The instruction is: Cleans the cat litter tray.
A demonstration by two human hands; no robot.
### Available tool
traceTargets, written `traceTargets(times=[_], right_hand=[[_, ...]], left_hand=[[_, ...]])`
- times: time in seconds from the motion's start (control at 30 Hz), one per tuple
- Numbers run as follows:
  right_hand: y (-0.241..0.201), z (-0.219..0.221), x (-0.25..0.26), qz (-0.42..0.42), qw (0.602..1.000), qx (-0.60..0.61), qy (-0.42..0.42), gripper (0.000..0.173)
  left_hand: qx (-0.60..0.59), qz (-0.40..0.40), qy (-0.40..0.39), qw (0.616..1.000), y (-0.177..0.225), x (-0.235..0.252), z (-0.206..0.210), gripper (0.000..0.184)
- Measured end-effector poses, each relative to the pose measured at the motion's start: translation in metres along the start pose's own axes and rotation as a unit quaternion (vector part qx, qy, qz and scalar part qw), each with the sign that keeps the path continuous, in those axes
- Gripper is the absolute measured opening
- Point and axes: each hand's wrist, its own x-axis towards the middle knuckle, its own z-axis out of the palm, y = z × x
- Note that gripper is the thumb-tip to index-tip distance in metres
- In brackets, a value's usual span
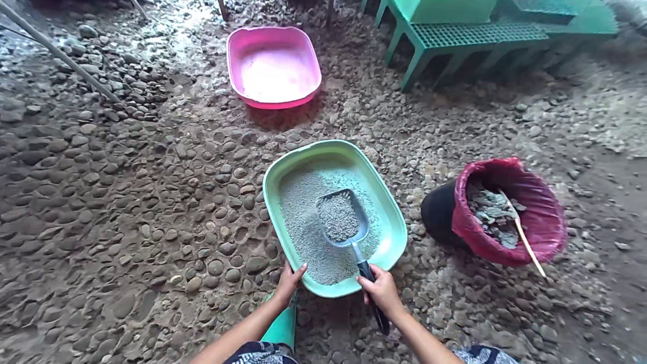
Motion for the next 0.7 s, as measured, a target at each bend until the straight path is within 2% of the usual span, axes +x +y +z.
traceTargets(times=[0.13, 0.3, 0.37, 0.47, 0.53, 0.7], right_hand=[[-0.007, -0.002, 0.005, 0.006, 1.0, 0.002, -0.002, 0.018], [-0.01, -0.006, 0.005, 0.015, 0.999, 0.04, 0.006, 0.015], [-0.007, -0.01, 0.003, 0.012, 0.999, 0.027, -0.015, 0.016], [-0.008, -0.01, 0.0, 0.006, 0.999, 0.042, 0.007, 0.014], [-0.007, -0.011, -0.002, 0.009, 0.999, 0.03, -0.008, 0.014], [-0.007, -0.015, -0.001, 0.025, 0.999, 0.033, 0.022, 0.012]], left_hand=[[-0.006, -0.01, 0.027, 1.0, 0.001, 0.003, 0.005, 0.081], [-0.009, -0.009, 0.022, 1.0, 0.003, 0.003, 0.008, 0.084], [0.009, 0.005, 0.015, 1.0, 0.012, 0.0, 0.012, 0.084], [0.037, 0.025, 0.002, 0.999, 0.033, 0.001, 0.019, 0.084], [0.04, 0.03, 0.005, 0.999, 0.044, 0.001, 0.02, 0.089], [0.033, 0.047, 0.004, 0.998, 0.048, 0.0, 0.025, 0.094]])
